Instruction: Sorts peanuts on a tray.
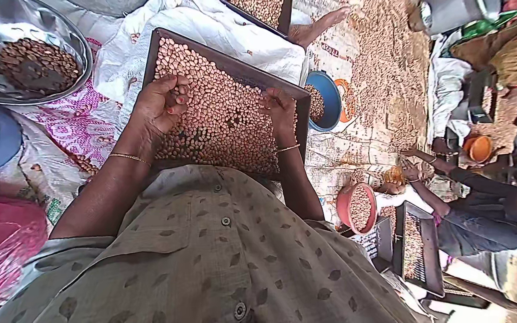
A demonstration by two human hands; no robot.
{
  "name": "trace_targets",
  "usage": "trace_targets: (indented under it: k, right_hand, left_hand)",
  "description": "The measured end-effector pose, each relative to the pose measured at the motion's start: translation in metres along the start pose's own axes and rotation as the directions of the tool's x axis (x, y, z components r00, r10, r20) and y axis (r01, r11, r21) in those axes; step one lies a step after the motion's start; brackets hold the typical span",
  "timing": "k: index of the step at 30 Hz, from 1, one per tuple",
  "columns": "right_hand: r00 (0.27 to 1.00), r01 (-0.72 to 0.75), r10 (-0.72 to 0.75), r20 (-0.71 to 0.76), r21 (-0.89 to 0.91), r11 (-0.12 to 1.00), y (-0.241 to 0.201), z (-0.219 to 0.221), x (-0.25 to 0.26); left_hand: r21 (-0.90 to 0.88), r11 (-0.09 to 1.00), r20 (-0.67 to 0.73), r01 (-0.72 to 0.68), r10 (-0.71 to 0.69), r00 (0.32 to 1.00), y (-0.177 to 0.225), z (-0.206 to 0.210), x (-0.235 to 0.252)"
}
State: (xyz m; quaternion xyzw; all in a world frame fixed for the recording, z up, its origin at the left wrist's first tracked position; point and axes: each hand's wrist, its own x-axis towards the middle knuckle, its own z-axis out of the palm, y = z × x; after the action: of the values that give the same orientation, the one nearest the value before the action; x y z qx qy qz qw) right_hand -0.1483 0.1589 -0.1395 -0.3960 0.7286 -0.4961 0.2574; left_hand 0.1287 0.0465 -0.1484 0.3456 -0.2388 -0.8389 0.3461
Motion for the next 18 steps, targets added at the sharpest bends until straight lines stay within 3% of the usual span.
trace_targets:
  k: [3, 6, 8, 9, 11, 13, 15, 16, 18]
  right_hand:
    - [0.945, 0.295, -0.26, 0.196, -0.174, 0.94, -0.013, 0.024, 0.003]
    - [0.748, 0.612, -0.467, 0.472, -0.215, 0.761, -0.017, 0.063, -0.004]
    - [0.627, 0.729, -0.428, 0.65, -0.296, 0.617, -0.011, 0.08, -0.013]
    - [0.608, 0.743, -0.371, 0.701, -0.34, 0.576, -0.007, 0.082, -0.015]
    - [0.655, 0.716, -0.323, 0.683, -0.424, 0.555, 0.001, 0.069, -0.012]
    - [0.759, 0.622, -0.257, 0.598, -0.551, 0.557, 0.005, 0.043, -0.005]
    - [0.858, 0.463, -0.101, 0.503, -0.674, 0.576, 0.004, 0.014, -0.003]
    - [0.882, 0.395, -0.031, 0.469, -0.705, 0.589, 0.002, 0.001, -0.006]
    - [0.861, 0.34, 0.067, 0.505, -0.668, 0.662, -0.002, -0.022, -0.01]
  left_hand:
    - [-0.021, 1.0, 0.003, -0.014, 0.014, 1.0, 0.0, 0.0, 0.0]
    - [-0.036, 0.998, 0.003, -0.046, 0.046, 0.999, 0.001, -0.001, -0.001]
    - [-0.028, 0.997, 0.007, -0.072, 0.072, 0.997, 0.0, -0.006, 0.0]
    - [-0.026, 0.996, 0.013, -0.087, 0.088, 0.996, -0.001, -0.008, 0.002]
    - [-0.028, 0.995, 0.02, -0.094, 0.094, 0.995, -0.002, -0.011, 0.003]
    - [-0.031, 0.996, 0.014, -0.083, 0.084, 0.996, -0.002, -0.009, 0.003]
    - [-0.031, 0.997, 0.007, -0.074, 0.075, 0.997, 0.0, -0.006, 0.003]
    - [-0.032, 0.997, 0.004, -0.071, 0.071, 0.997, 0.0, -0.005, 0.003]
    - [-0.036, 0.996, 0.009, -0.076, 0.076, 0.997, 0.0, -0.004, 0.004]
